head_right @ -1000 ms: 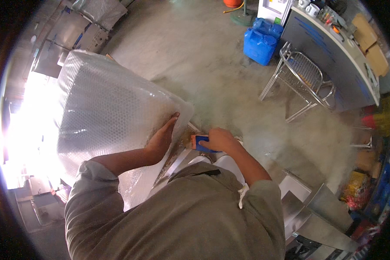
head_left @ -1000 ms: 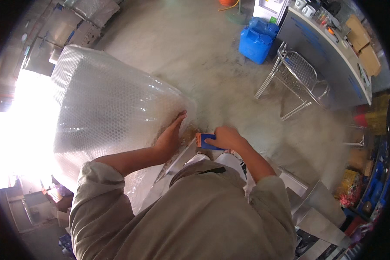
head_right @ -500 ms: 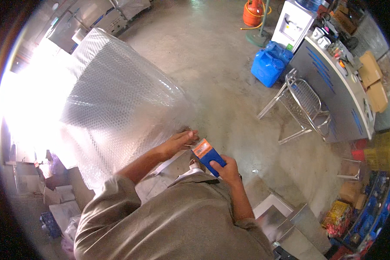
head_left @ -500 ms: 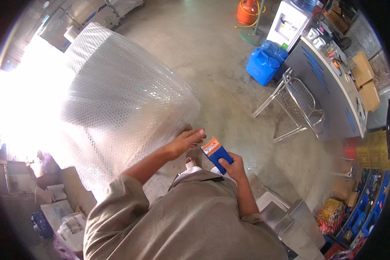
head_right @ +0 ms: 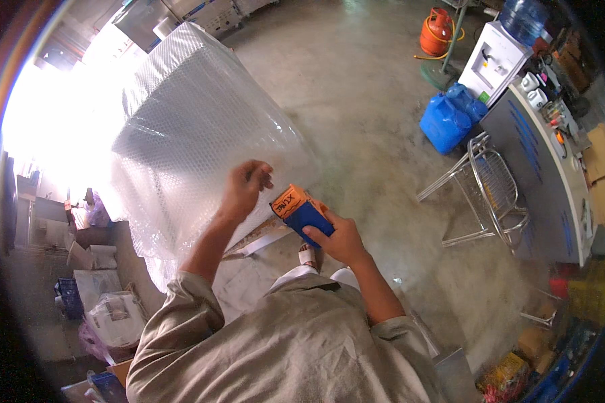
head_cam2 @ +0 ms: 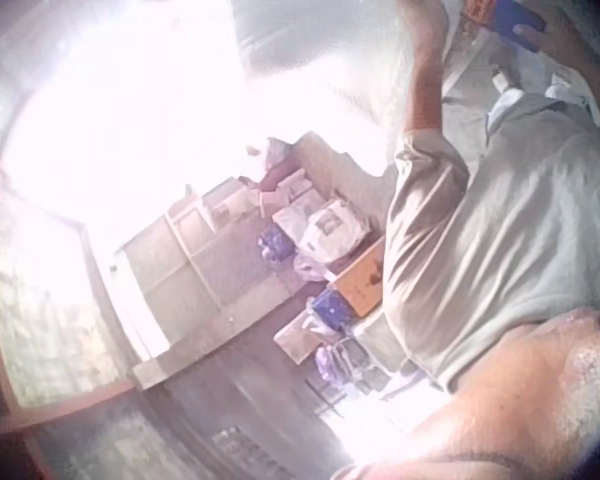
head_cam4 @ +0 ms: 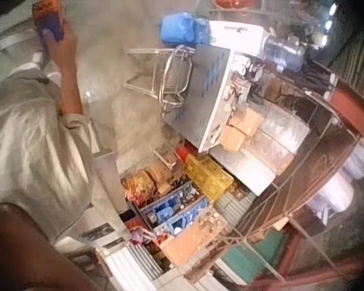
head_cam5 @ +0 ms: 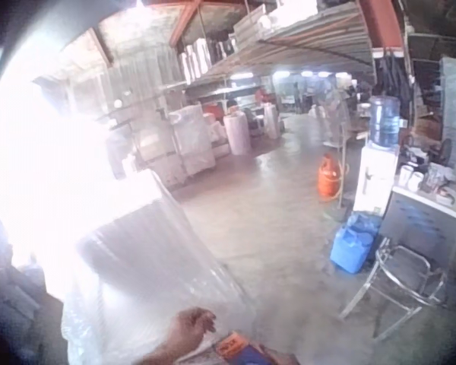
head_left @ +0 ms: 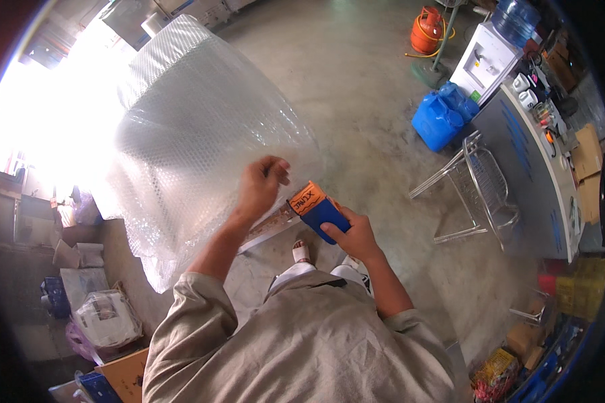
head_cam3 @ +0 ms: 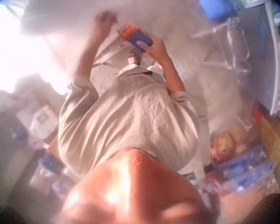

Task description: The person wraps a large rectangular object with bubble wrap and secures it with packing tape. They fold the bubble wrap over the object, smooth it down, and apply tape to seal the edges.

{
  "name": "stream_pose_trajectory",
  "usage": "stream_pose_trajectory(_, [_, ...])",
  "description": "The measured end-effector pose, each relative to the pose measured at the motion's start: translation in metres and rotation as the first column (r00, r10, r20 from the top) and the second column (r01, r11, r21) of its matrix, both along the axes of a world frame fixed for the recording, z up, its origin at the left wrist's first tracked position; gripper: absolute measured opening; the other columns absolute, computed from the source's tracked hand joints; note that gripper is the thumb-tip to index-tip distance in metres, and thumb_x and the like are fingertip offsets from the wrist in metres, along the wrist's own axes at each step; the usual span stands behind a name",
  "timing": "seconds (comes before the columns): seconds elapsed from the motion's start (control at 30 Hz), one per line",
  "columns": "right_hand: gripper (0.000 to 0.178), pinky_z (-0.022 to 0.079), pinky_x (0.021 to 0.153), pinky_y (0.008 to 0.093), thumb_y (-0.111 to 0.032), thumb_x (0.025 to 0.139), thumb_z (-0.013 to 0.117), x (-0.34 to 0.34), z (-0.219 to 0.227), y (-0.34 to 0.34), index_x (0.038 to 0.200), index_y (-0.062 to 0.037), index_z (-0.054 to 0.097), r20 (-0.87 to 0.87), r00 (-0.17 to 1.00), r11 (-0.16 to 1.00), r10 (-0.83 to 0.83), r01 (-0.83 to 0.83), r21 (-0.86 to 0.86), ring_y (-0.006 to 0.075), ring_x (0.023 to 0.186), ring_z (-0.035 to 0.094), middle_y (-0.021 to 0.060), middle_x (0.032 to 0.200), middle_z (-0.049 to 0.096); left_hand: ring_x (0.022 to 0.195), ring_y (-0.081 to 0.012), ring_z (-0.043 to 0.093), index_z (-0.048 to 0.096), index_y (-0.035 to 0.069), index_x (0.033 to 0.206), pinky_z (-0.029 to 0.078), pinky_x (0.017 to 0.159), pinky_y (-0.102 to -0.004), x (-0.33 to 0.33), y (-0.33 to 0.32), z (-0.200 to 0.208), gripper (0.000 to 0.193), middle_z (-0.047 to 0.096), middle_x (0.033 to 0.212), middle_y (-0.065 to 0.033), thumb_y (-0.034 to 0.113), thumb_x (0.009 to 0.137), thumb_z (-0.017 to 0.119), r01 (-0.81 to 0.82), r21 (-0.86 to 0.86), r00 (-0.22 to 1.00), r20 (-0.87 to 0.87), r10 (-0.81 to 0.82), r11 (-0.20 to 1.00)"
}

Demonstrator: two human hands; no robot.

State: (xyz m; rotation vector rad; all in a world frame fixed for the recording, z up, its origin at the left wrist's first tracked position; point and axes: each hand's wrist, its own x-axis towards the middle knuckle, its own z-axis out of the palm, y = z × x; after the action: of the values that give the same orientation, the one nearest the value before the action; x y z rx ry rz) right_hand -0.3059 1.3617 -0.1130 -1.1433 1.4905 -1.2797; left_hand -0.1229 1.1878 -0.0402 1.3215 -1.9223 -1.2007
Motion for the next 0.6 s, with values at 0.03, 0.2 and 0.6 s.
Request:
stream_pose_trajectory(0.03, [0.045,0.054,0.073,0.0304,-0.037,0.088,0.082,0.0,-0.002,-0.005,0.107,0.0025,0.072,-0.013,1.0,1.0,-0.017,0.016,-0.02,0.0102,0.079,0.065,0.0096,0.086,0.074,0.074,-0.0144,0.066,0.071,-0.001,0.101,0.052,0.07,-0.0314,0.001,-0.011,0.005,0.021,0.071,0.088,-0.0084,0.015,0.104,0.059,-0.031,-0.095,0.999,0.005,0.032,0.995])
stream_pose_trajectory(0.2, [0.045,0.054,0.073,0.0318,-0.038,0.09,0.079,-0.004,-0.018,-0.033,0.108,0.0028,0.073,-0.042,0.999,0.999,-0.035,0.036,0.017,0.0132,0.078,0.066,0.0114,0.087,0.074,0.089,-0.0224,0.067,0.071,0.005,0.103,0.051,0.081,-0.0361,-0.004,-0.067,0.02,0.015,0.068,0.093,-0.0102,0.019,0.099,0.067,0.077,-0.776,0.953,0.242,0.183,0.626])
stream_pose_trajectory(0.6, [0.05,0.055,0.072,0.0342,-0.045,0.094,0.073,-0.006,-0.112,-0.09,0.112,0.0016,0.074,-0.049,0.999,1.0,0.01,-0.009,0.027,0.0172,0.074,0.068,0.0142,0.082,0.075,0.153,-0.0341,0.027,0.042,0.02,0.158,0.023,0.123,-0.0525,0.0,-0.046,-0.03,0.062,0.032,0.164,-0.0166,0.034,0.1,0.061,0.649,-0.617,0.698,0.716,-0.027,0.445])
